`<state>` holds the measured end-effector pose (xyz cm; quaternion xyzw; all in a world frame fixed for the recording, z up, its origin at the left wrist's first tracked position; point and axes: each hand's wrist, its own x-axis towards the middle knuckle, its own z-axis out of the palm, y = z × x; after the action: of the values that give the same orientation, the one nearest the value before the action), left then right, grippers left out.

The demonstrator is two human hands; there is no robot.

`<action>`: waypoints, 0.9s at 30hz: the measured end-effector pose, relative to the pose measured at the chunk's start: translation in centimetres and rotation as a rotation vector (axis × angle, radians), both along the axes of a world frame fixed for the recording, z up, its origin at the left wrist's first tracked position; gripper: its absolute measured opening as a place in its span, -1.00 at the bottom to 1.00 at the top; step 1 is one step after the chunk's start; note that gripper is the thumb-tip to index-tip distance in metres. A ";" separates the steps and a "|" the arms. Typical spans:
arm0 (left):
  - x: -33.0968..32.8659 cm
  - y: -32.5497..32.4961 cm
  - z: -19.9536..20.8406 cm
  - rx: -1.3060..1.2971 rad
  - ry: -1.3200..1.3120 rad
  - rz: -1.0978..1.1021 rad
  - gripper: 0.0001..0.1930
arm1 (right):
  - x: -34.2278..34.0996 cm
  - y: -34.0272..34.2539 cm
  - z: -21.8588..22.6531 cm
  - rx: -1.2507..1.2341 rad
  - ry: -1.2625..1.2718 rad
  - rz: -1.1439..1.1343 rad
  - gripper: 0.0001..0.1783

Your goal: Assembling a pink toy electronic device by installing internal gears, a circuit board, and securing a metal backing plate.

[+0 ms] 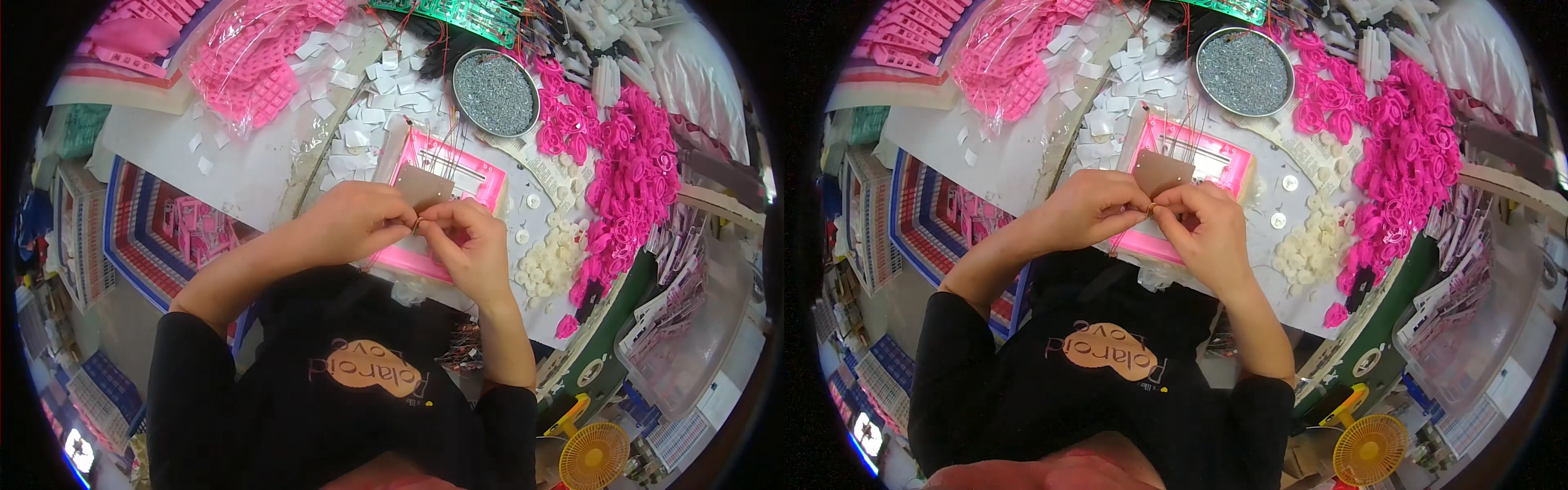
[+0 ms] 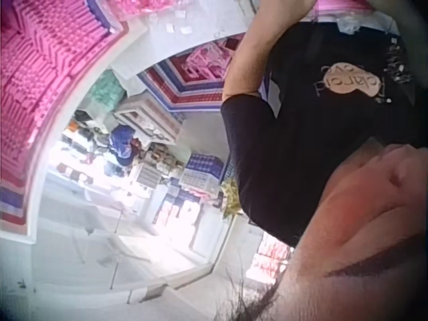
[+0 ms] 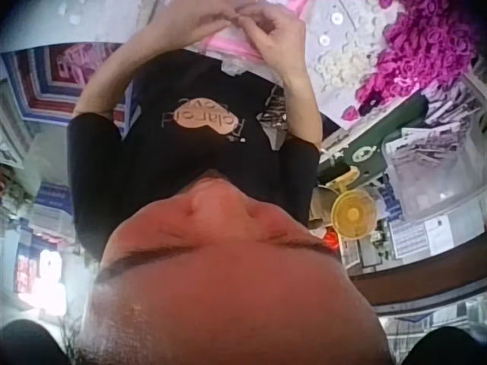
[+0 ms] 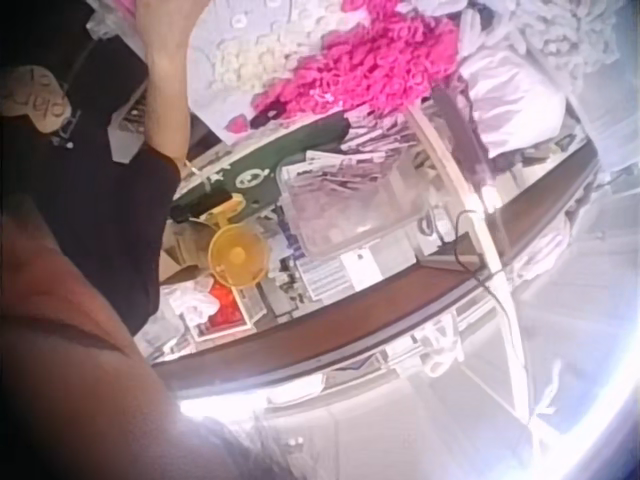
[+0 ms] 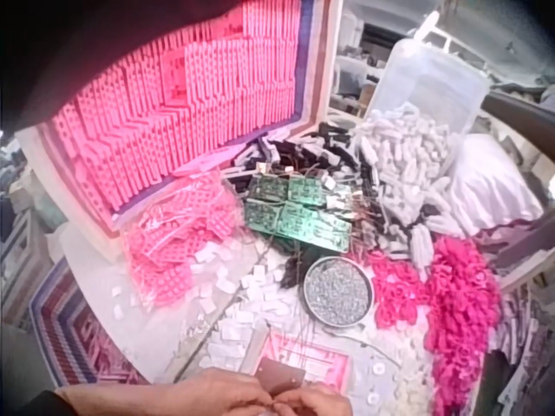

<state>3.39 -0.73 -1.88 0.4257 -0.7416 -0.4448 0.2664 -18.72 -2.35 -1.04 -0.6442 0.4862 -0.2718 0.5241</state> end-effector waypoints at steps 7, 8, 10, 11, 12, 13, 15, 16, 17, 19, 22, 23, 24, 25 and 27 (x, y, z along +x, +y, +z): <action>-0.2 0.1 -0.4 -0.054 0.009 0.014 -0.86 | 0.1 0.0 -0.2 -0.050 0.021 0.014 -0.92; -0.3 0.2 -0.4 -0.070 0.016 0.027 -0.86 | 0.1 0.0 -0.2 -0.082 0.036 0.023 -0.92; -0.7 0.4 -0.1 -0.029 -0.022 0.066 -0.86 | 0.0 0.0 -0.1 -0.146 0.066 0.038 -0.92; -0.9 0.6 0.1 -0.009 -0.041 0.086 -0.86 | 0.0 0.1 -0.2 -0.166 0.077 0.038 -0.92; -1.2 0.9 0.2 -0.017 -0.056 0.122 -0.85 | 0.0 0.1 -0.3 -0.186 0.085 0.040 -0.92; -1.6 1.2 0.2 -0.024 -0.072 0.158 -0.85 | 0.0 0.2 -0.4 -0.206 0.094 0.043 -0.92; -2.2 1.5 0.3 -0.047 -0.090 0.212 -0.85 | 0.0 0.2 -0.1 -0.201 0.098 0.032 -0.91; -2.4 1.6 0.3 -0.061 -0.093 0.229 -0.85 | 0.1 0.2 0.0 -0.199 0.100 0.026 -0.90; -2.6 1.7 0.3 -0.076 -0.096 0.247 -0.85 | 0.1 0.2 0.1 -0.195 0.102 0.022 -0.90; -2.8 1.7 0.4 -0.095 -0.106 0.260 -0.85 | 0.2 0.2 0.2 -0.185 0.110 0.013 -0.90; -2.9 1.8 0.4 -0.106 -0.106 0.277 -0.86 | 0.3 0.3 0.2 -0.197 0.114 0.002 -0.91; -3.0 1.8 0.4 -0.107 -0.104 0.282 -0.87 | 0.3 0.4 0.1 -0.186 0.108 -0.001 -0.91; -3.1 1.8 0.4 -0.120 -0.112 0.291 -0.87 | 0.3 0.4 0.1 -0.175 0.102 -0.004 -0.91; -3.2 1.8 0.3 -0.134 -0.120 0.301 -0.87 | 0.3 0.4 0.0 -0.163 0.096 -0.006 -0.91; -3.1 1.8 0.2 -0.137 -0.137 0.305 -0.87 | 0.3 0.4 -0.2 -0.183 0.112 0.002 -0.91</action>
<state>0.29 1.09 -1.63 0.5434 -0.7133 -0.3179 0.3080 -18.40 -1.91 -1.20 -0.7041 0.4874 -0.2781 0.4353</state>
